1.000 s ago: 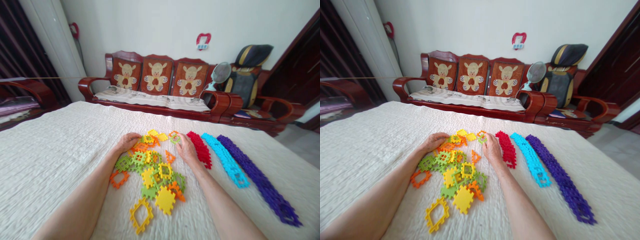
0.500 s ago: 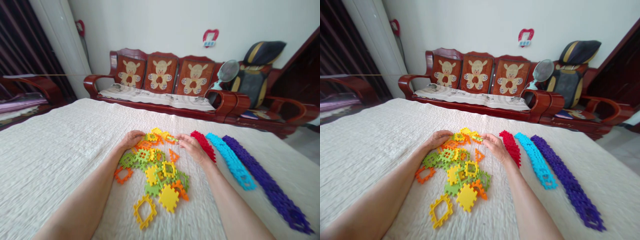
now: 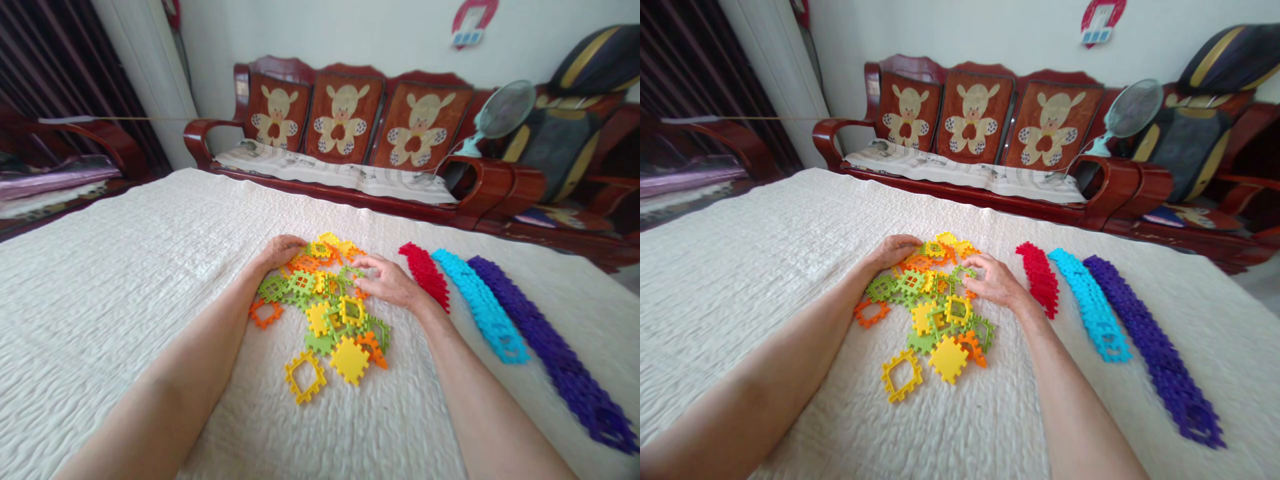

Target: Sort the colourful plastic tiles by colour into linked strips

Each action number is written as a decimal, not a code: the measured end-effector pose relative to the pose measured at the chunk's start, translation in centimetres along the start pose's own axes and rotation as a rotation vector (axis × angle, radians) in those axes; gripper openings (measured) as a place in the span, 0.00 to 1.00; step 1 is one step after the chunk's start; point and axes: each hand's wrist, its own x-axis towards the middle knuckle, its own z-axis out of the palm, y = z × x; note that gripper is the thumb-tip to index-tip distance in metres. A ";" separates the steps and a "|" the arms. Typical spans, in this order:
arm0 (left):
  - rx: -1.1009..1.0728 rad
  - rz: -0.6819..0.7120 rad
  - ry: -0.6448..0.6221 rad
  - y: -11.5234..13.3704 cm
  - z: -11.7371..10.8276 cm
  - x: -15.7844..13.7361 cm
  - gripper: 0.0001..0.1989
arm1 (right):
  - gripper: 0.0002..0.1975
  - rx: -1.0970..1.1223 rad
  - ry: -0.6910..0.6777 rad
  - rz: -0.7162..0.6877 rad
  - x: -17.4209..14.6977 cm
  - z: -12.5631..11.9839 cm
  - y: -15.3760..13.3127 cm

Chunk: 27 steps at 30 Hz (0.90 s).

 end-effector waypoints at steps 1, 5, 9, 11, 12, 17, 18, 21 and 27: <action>0.002 0.002 -0.002 0.0 0.0 0.0 0.16 | 0.13 -0.024 -0.020 -0.024 -0.1 -0.2 -0.9; 0.002 -0.001 -0.002 0.1 -0.1 -0.1 0.17 | 0.14 -0.111 -0.164 -0.151 -0.7 -0.2 -4.6; -0.023 0.009 -0.001 0.2 -0.1 -0.1 0.16 | 0.26 -0.197 -0.192 -0.247 -1.2 1.5 -5.8; -0.043 0.005 0.008 0.0 0.0 -0.1 0.16 | 0.27 -0.211 -0.214 -0.266 -1.3 2.4 -5.4; -0.059 -0.005 0.011 -0.1 0.1 0.0 0.15 | 0.27 -0.214 -0.221 -0.276 -1.2 2.7 -5.2; -0.212 -0.103 0.024 -0.5 0.1 0.0 0.16 | 0.21 -0.248 -0.141 -0.258 -0.7 3.0 -4.2; -0.239 -0.111 0.030 -0.5 0.1 0.0 0.16 | 0.20 -0.264 -0.115 -0.247 -0.6 3.0 -4.2; -0.274 -0.111 0.044 -0.5 -0.1 0.0 0.15 | 0.20 -0.275 -0.048 -0.279 -0.4 3.5 -4.7; -0.270 -0.076 0.037 -0.5 -0.4 0.1 0.14 | 0.16 -0.287 -0.114 -0.397 -1.1 5.1 -6.9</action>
